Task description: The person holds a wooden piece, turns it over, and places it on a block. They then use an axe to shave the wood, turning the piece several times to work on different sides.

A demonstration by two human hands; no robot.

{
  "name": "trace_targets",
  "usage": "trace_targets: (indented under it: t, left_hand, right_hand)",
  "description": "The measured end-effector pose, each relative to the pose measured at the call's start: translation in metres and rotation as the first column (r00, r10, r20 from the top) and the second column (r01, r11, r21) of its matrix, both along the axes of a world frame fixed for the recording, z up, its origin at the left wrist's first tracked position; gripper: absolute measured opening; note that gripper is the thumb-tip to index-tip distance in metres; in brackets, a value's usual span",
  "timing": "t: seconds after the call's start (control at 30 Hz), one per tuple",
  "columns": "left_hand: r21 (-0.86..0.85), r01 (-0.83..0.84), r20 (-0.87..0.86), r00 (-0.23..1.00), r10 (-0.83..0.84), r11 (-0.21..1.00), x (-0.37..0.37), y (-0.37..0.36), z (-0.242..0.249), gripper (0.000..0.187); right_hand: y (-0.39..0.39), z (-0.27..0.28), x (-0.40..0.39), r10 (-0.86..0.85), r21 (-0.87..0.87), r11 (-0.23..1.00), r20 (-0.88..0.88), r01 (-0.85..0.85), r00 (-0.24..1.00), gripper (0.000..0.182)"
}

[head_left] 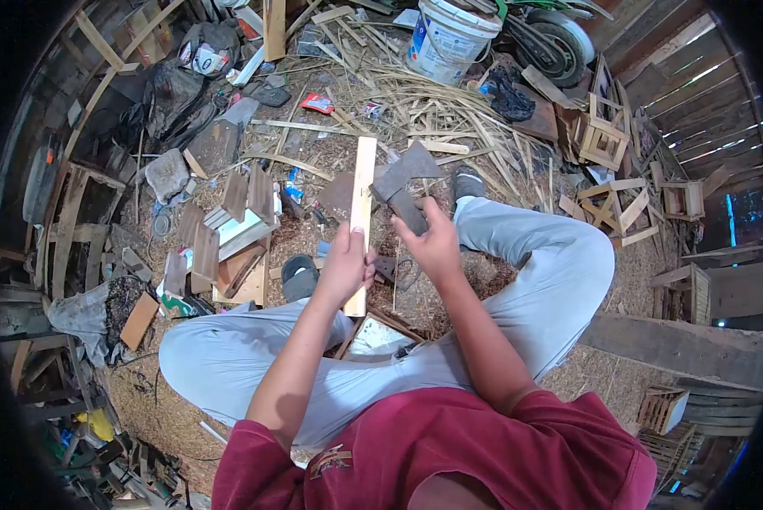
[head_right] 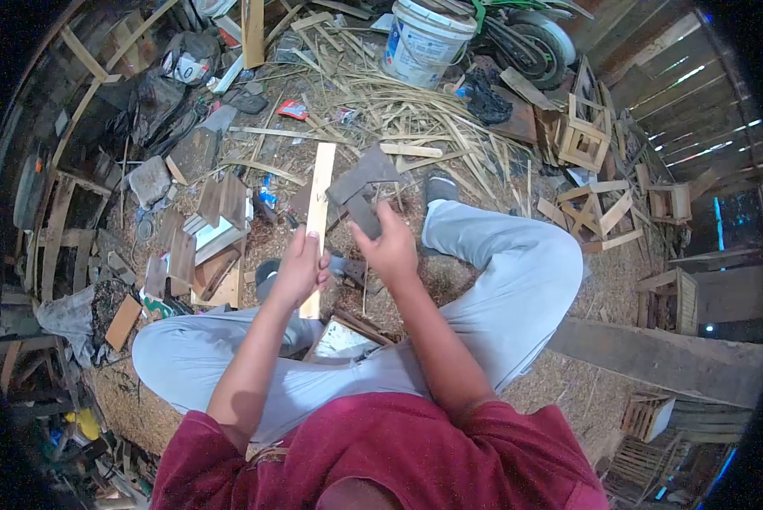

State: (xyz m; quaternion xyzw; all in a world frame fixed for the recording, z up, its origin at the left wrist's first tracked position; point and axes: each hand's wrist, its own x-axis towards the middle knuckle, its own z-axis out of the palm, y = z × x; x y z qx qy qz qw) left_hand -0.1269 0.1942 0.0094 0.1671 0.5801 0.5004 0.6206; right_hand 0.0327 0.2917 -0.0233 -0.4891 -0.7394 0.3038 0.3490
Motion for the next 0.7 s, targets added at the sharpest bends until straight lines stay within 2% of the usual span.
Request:
trace_targets:
  t: [0.07, 0.1, 0.2, 0.23, 0.33, 0.37, 0.47, 0.5, 0.6, 0.63, 0.7]
  left_hand:
    - [0.003, 0.048, -0.033, 0.998, -0.048, 0.999, -0.013, 0.000, -0.001, 0.015]
    - [-0.004, 0.038, -0.039, 0.999, -0.038, 0.999, -0.016, 0.000, 0.003, 0.015]
    - [0.007, 0.029, -0.042, 0.999, -0.029, 1.000, -0.009, 0.001, 0.005, 0.017]
    - [0.015, 0.038, -0.022, 0.999, -0.038, 0.999, -0.001, 0.001, 0.005, 0.017]
    - [-0.007, 0.057, -0.030, 0.998, -0.058, 0.998, -0.003, -0.003, 0.004, 0.019]
    - [-0.007, 0.042, -0.027, 0.999, -0.042, 0.999, -0.009, -0.004, 0.001, 0.020]
    - [-0.009, 0.029, -0.046, 0.999, -0.030, 1.000, -0.019, -0.003, 0.000, 0.022]
    - [-0.003, 0.033, -0.049, 0.998, -0.033, 0.999, -0.017, 0.000, 0.000, 0.022]
    - [0.042, 0.069, 0.005, 0.998, -0.070, 0.997, 0.008, -0.004, 0.005, 0.024]
    - [0.056, 0.125, -0.069, 0.990, -0.121, 0.991, 0.002, -0.005, -0.002, 0.022]
    - [0.069, 0.090, -0.013, 0.996, -0.089, 0.994, -0.007, -0.002, -0.006, 0.021]
  right_hand:
    - [0.004, 0.001, 0.001, -0.029, -0.195, 0.981, -0.037, 0.021, 0.999, 0.037]
    - [0.006, 0.010, 0.001, -0.088, -0.196, 0.978, -0.085, 0.070, 0.992, 0.042]
    - [0.012, 0.006, -0.001, -0.128, -0.064, 0.990, -0.090, 0.122, 0.988, 0.043]
    - [0.005, 0.007, -0.002, -0.052, 0.107, 0.992, -0.086, 0.061, 0.995, 0.043]
    - [-0.005, 0.023, -0.001, -0.001, -0.095, 0.995, 0.034, 0.004, 0.999, 0.036]
    - [-0.003, 0.024, 0.002, 0.007, -0.126, 0.992, -0.004, -0.007, 1.000, 0.037]
    - [0.015, -0.001, 0.005, -0.121, -0.141, 0.984, -0.086, 0.108, 0.989, 0.043]
    - [0.016, -0.004, 0.004, -0.132, -0.140, 0.983, -0.101, 0.117, 0.986, 0.039]
    - [-0.004, 0.025, -0.002, 0.001, -0.017, 1.000, 0.011, -0.001, 1.000, 0.035]
    - [-0.003, 0.022, -0.001, -0.012, -0.068, 0.998, -0.027, 0.010, 1.000, 0.041]
    - [0.003, 0.011, -0.005, -0.074, -0.163, 0.986, -0.216, 0.039, 0.974, 0.040]
